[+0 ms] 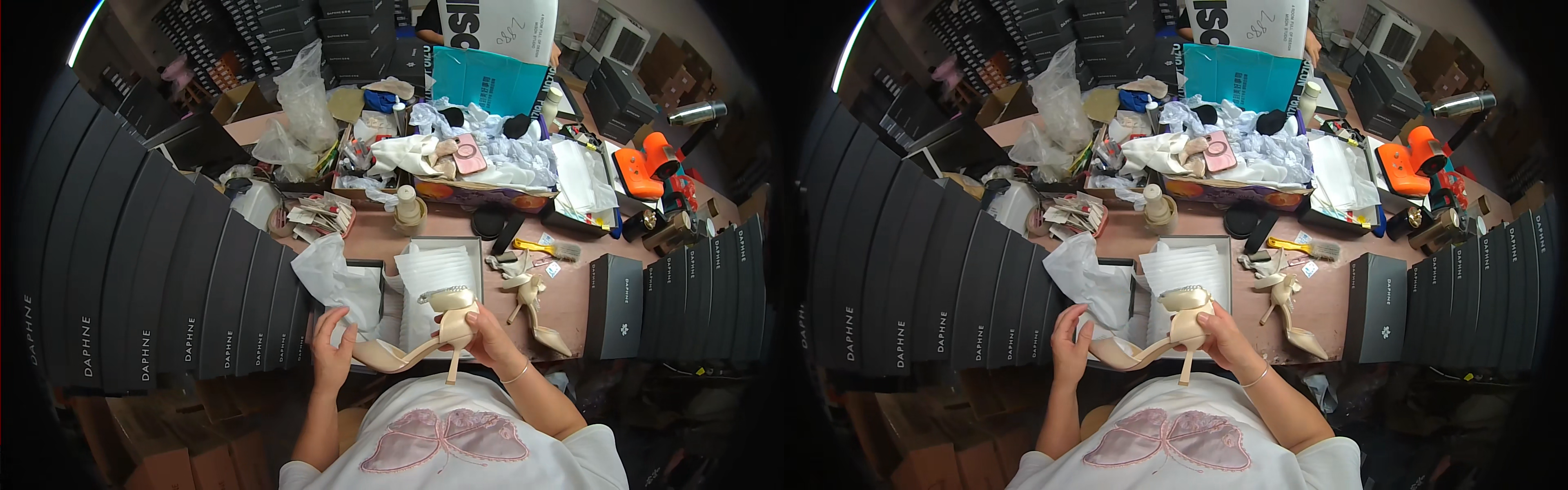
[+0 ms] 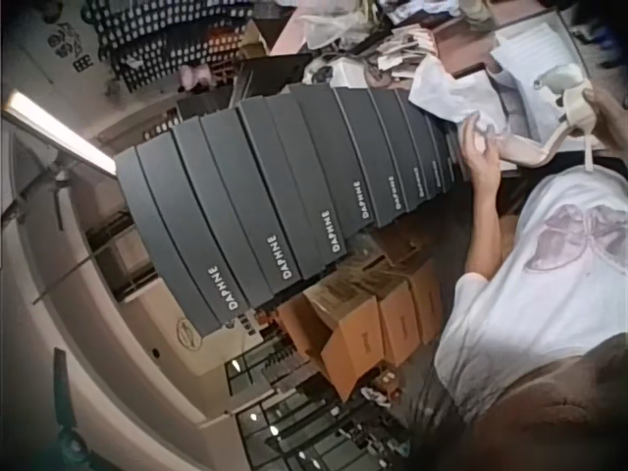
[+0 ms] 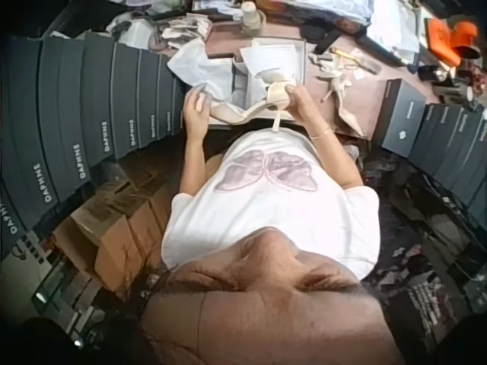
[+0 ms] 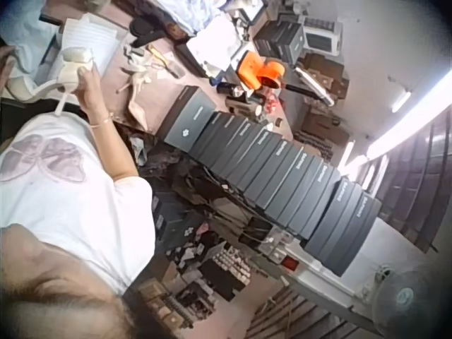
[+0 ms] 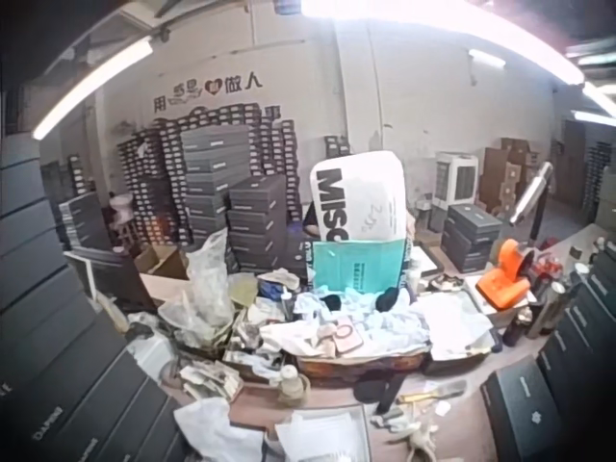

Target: Inspecting, wrapping in tissue paper, and packing a pair of high-heeled shoes into a shoebox at a workstation.

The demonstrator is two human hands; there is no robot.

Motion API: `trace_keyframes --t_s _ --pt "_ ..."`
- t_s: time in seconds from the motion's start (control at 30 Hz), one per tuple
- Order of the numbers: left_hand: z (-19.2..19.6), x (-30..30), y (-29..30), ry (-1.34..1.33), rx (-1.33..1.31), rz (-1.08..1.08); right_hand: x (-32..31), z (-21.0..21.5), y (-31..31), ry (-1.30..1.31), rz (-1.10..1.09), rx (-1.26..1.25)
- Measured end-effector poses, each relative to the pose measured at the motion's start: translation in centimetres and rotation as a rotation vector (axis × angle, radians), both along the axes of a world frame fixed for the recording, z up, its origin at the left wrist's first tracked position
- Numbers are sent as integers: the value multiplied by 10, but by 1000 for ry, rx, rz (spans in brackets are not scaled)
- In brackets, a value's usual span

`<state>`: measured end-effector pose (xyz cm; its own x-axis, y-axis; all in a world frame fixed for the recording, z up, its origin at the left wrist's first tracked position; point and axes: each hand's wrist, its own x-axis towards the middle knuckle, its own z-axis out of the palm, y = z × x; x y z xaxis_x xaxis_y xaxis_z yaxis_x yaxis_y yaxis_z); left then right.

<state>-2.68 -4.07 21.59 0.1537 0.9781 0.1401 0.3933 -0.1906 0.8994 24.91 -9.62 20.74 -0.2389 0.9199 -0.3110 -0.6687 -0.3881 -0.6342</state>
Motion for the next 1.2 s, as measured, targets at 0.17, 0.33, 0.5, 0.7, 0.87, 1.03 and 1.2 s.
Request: trace_keyframes --t_s 0.17,0.33,0.5,0.7,0.87,1.03,1.2 --pt "67 47 26 113 114 -539 -15 10 -5 -37 48 -41" --pt "60 71 42 100 -11 -949 -25 7 -15 50 165 -61" --pt "42 79 45 129 -279 -900 -21 -4 -27 177 201 -146" --pt "1 86 41 -530 -938 -644 -21 -10 -32 184 224 -176" --pt "6 87 32 -571 -875 -662 -21 -4 -30 152 214 -176" --pt "-14 89 27 -420 -492 -680 -24 -2 -25 131 258 -195" --pt "-27 93 24 -618 -745 -400 -27 -1 -25 147 266 -195"
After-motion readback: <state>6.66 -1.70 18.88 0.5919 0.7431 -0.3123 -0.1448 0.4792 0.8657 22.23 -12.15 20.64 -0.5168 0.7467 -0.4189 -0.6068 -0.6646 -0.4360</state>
